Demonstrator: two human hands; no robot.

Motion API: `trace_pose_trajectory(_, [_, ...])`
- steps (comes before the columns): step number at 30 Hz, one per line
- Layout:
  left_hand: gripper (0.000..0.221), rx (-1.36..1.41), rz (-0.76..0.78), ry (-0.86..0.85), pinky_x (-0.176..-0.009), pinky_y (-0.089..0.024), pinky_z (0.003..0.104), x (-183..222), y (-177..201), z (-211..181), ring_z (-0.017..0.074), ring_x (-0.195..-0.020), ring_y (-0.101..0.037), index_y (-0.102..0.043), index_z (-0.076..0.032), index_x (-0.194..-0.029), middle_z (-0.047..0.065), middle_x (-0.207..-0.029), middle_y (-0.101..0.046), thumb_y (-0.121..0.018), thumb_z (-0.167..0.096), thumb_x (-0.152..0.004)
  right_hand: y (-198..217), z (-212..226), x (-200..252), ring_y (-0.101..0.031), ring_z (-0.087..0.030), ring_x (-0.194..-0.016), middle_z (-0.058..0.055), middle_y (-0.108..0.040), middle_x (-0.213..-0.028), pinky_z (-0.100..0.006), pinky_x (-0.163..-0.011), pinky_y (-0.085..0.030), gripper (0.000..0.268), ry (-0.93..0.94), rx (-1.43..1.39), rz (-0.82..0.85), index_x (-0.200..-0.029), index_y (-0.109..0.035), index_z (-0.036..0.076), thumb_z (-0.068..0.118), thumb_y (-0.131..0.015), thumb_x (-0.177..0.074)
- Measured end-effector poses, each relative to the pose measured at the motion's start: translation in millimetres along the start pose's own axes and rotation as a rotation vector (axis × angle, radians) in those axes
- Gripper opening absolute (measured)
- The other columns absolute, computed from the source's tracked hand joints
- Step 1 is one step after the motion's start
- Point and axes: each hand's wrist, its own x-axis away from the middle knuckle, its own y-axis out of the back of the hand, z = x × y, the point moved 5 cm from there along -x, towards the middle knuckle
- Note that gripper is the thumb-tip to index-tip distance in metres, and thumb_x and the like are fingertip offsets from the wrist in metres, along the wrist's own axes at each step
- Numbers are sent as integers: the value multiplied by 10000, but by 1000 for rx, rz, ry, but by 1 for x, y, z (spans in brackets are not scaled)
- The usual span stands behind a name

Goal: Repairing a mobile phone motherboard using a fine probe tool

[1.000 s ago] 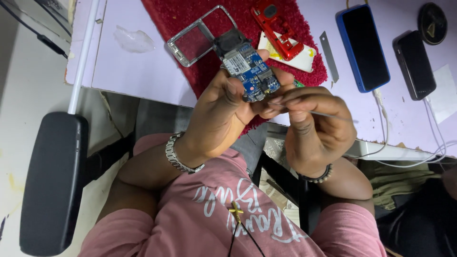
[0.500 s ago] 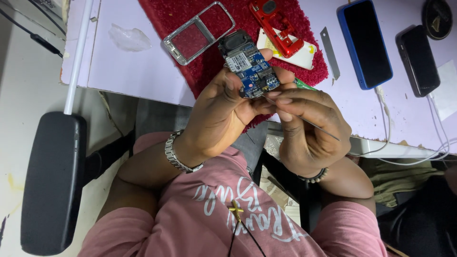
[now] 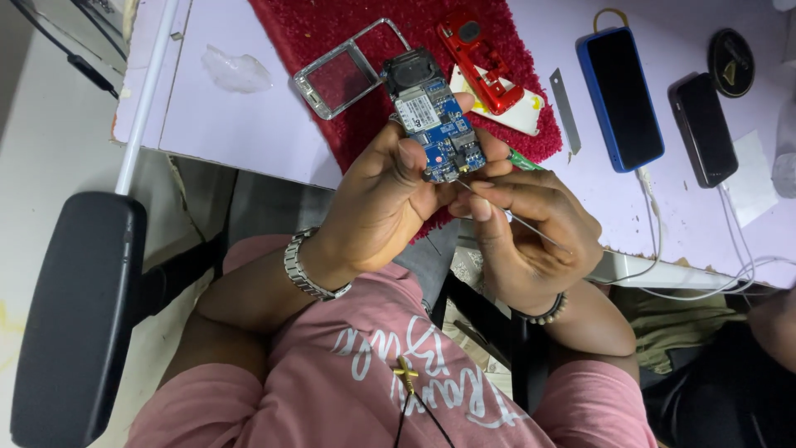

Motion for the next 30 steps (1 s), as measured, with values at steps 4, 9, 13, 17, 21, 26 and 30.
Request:
trace_pose_trajectory(4, [865,-92,-18,-12,-963,-668,458,2,-4,-4,430,-1401,-639,-348,-12,-1629,299,-1418,-634,-703,-485,-999,-3,11,-9,-747,-265,-811,-182,-738,-859,-362,-894,-626,97,-52,-88,45,-1037,-687,-39,57,-679,-1051])
trace_pose_trajectory(9, [857,-116,-7,-52,-961,-621,486,-2,-1,-7,422,-1358,-675,-374,-24,-1613,279,-1387,-664,-715,-520,-1003,-1,-4,-13,-760,-289,-712,-233,-675,-908,-340,-678,-693,190,-268,-367,106,-1083,-628,-93,98,-628,-1079])
trace_pose_trajectory(13, [762,-74,12,-52,-964,-600,462,-2,1,-3,412,-1332,-688,-412,-44,-1607,272,-1392,-670,-685,-489,-1053,-4,-5,-7,-774,-306,-734,-229,-675,-929,-357,-700,-698,141,-186,-313,42,-1108,-634,-90,48,-640,-1076])
trace_pose_trajectory(17, [745,-58,5,-50,-968,-611,462,-4,2,0,412,-1369,-672,-407,-50,-1610,263,-1401,-670,-677,-478,-1062,-4,1,-10,-770,-315,-728,-248,-673,-911,-349,-716,-676,124,-131,-201,20,-1078,-645,-101,22,-646,-1064])
trace_pose_trajectory(21, [940,-84,-33,-28,-880,-587,451,-4,2,0,406,-1295,-696,-340,-25,-1655,262,-1379,-679,-747,-534,-977,2,5,-16,-757,-280,-824,-203,-756,-859,-338,-820,-619,104,50,-28,118,-1079,-684,-80,18,-669,-1047])
trace_pose_trajectory(26, [960,-114,-54,-26,-985,-627,498,-4,1,-3,413,-1318,-679,-327,-25,-1638,264,-1366,-662,-768,-532,-953,1,-1,-14,-741,-258,-816,-168,-766,-868,-348,-849,-623,94,31,1,113,-1047,-718,-68,24,-705,-1031])
trace_pose_trajectory(30, [940,-107,-61,-40,-1013,-631,517,-3,4,-3,429,-1330,-687,-341,-12,-1634,282,-1378,-670,-759,-519,-962,-5,-12,-10,-765,-275,-662,-229,-695,-865,-311,-636,-651,92,-71,-249,49,-1034,-678,-71,21,-684,-1023])
